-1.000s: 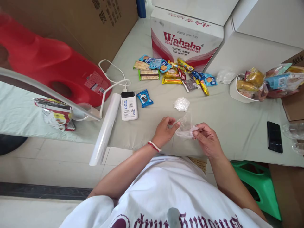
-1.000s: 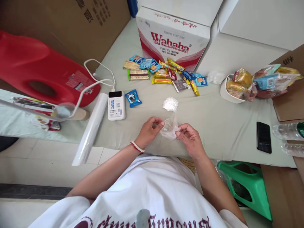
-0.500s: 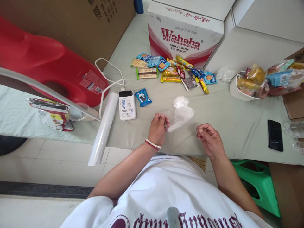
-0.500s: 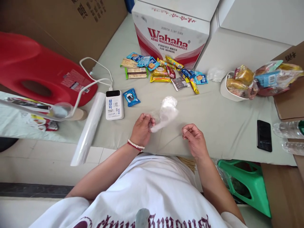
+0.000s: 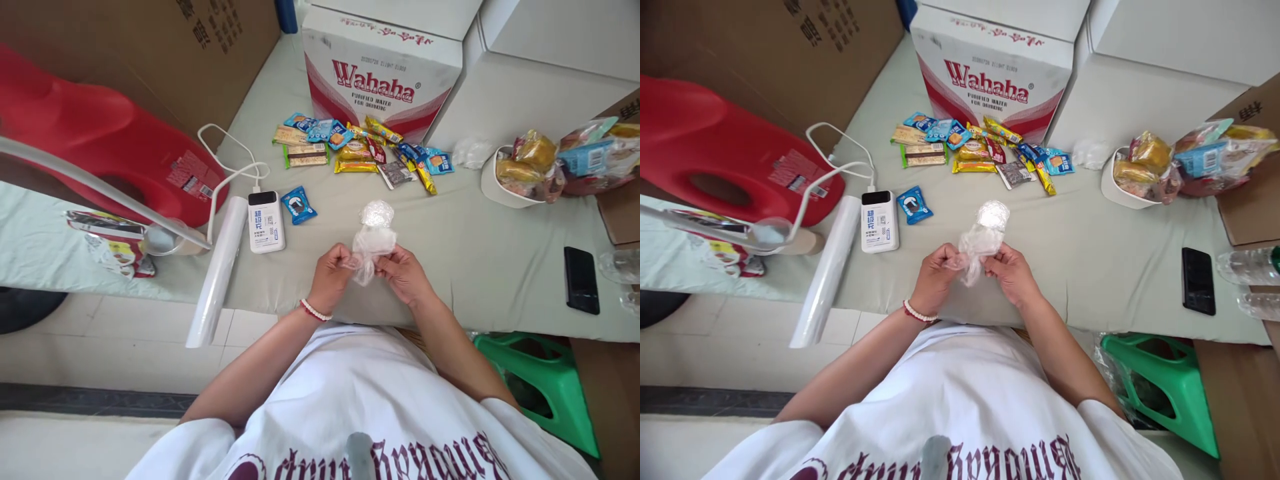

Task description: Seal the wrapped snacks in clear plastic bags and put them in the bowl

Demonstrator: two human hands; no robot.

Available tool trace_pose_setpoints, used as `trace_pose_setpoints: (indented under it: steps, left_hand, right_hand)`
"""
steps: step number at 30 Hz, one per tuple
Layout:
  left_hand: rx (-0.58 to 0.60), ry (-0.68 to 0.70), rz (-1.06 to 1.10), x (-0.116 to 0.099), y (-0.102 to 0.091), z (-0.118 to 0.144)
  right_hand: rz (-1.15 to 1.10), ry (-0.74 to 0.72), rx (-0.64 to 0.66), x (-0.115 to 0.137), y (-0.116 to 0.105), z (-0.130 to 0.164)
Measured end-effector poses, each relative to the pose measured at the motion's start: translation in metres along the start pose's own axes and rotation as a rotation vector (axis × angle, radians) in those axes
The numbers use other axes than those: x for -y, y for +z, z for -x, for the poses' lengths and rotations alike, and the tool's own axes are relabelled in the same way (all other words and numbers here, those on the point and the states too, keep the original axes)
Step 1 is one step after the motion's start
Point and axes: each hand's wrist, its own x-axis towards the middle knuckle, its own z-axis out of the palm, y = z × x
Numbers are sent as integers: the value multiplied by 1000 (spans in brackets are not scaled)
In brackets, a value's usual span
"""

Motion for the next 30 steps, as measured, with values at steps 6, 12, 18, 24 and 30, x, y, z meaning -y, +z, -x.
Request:
trace_pose_setpoints:
  steps: [6,12,18,24,30]
  left_hand:
    - [-257,-147,454,-7,-23,-19]
    - [-366,-279,709,-24,-32,-34]
    - [-392,-89,518,-26,-10,-31]
    - [-36,8,298,-18,5,-28]
    - [-97,82,80,-10,-37,-37]
  right_hand:
    - [164,-175,-153,-9,-20,15]
    - [584,-182,105,-13,-59,60]
    - [701,-411,-304,37,-61,75]
    - [599,-381,-52,24,-7,10]
    - [626,-355,-205,20,-14,-2]
